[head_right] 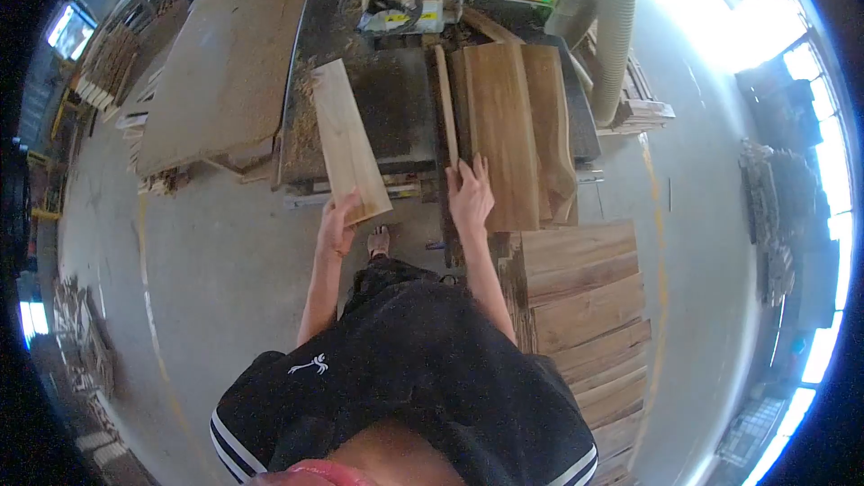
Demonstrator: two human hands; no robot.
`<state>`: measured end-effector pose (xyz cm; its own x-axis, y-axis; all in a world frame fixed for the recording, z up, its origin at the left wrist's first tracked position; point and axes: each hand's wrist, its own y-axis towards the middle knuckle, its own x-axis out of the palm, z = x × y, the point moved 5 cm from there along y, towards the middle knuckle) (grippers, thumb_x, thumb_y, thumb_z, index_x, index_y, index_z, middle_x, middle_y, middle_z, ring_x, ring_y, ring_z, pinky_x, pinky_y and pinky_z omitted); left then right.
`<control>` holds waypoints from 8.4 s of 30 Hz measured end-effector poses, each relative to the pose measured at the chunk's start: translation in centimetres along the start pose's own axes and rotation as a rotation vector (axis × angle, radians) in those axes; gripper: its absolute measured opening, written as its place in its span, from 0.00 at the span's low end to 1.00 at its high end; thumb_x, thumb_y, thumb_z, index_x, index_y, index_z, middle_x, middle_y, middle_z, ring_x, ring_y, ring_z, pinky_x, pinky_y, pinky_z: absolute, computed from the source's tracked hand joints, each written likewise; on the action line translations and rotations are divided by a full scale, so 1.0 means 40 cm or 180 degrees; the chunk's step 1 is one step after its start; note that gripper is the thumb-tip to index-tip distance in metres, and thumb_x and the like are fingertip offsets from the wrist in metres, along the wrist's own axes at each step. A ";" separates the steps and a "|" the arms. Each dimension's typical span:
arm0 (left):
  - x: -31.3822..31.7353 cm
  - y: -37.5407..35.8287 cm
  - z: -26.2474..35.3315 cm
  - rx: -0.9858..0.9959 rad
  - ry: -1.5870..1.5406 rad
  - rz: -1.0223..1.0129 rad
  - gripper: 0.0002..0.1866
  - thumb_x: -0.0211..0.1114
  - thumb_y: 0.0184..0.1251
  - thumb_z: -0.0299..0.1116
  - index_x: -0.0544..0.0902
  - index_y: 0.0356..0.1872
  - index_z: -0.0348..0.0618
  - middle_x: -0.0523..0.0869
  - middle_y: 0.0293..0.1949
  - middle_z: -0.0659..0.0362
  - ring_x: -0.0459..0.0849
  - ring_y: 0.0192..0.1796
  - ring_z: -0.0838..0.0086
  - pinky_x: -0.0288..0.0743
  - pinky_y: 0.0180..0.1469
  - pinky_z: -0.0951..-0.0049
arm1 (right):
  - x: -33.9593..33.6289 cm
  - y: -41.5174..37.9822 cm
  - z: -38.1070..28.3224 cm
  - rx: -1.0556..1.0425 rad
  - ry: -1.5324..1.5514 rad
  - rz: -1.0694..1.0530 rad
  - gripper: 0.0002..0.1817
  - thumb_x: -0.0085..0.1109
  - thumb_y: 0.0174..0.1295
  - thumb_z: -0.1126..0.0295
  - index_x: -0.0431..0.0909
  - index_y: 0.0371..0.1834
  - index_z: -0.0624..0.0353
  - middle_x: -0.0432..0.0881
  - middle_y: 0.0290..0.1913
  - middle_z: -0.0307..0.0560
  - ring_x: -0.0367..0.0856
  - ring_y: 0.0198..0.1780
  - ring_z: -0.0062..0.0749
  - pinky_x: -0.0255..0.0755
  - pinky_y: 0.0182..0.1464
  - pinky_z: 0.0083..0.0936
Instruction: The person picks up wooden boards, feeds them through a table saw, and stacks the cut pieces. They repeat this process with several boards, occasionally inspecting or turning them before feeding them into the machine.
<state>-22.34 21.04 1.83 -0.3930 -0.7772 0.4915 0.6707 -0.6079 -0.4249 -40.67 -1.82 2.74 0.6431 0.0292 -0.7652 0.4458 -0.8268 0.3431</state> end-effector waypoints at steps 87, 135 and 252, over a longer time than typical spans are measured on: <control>-0.004 1.327 0.626 0.1388 0.3913 0.0921 0.34 0.80 0.65 0.50 0.85 0.62 0.32 0.90 0.57 0.43 0.90 0.54 0.49 0.86 0.57 0.52 | 0.304 0.083 -0.159 0.0516 0.0969 -0.1057 0.25 0.62 0.71 0.76 0.79 0.72 0.58 0.82 0.72 0.63 0.81 0.74 0.62 0.78 0.73 0.49; 0.154 0.138 -0.133 0.2078 0.5038 -0.1773 0.74 0.88 0.38 0.45 0.51 0.84 0.19 0.47 0.86 0.24 0.38 0.90 0.32 0.39 0.90 0.40 | -0.014 0.032 0.000 0.0129 0.1249 -0.0250 0.25 0.60 0.66 0.84 0.84 0.67 0.59 0.81 0.74 0.60 0.86 0.66 0.58 0.85 0.58 0.38; -0.020 -0.008 0.089 0.1504 0.5889 -0.1344 0.89 0.95 0.23 0.63 0.48 0.92 0.51 0.52 0.86 0.28 0.40 0.89 0.26 0.47 0.87 0.34 | 0.301 -0.121 -0.129 0.1515 0.2821 -0.1228 0.32 0.60 0.81 0.71 0.67 0.87 0.57 0.89 0.59 0.48 0.86 0.57 0.29 0.78 0.63 0.31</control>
<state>-20.00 22.41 4.28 -0.4040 0.0056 -0.9147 0.3358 -0.9293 -0.1540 -31.87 5.41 -5.31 0.8182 0.5733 -0.0436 0.5501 -0.8027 -0.2304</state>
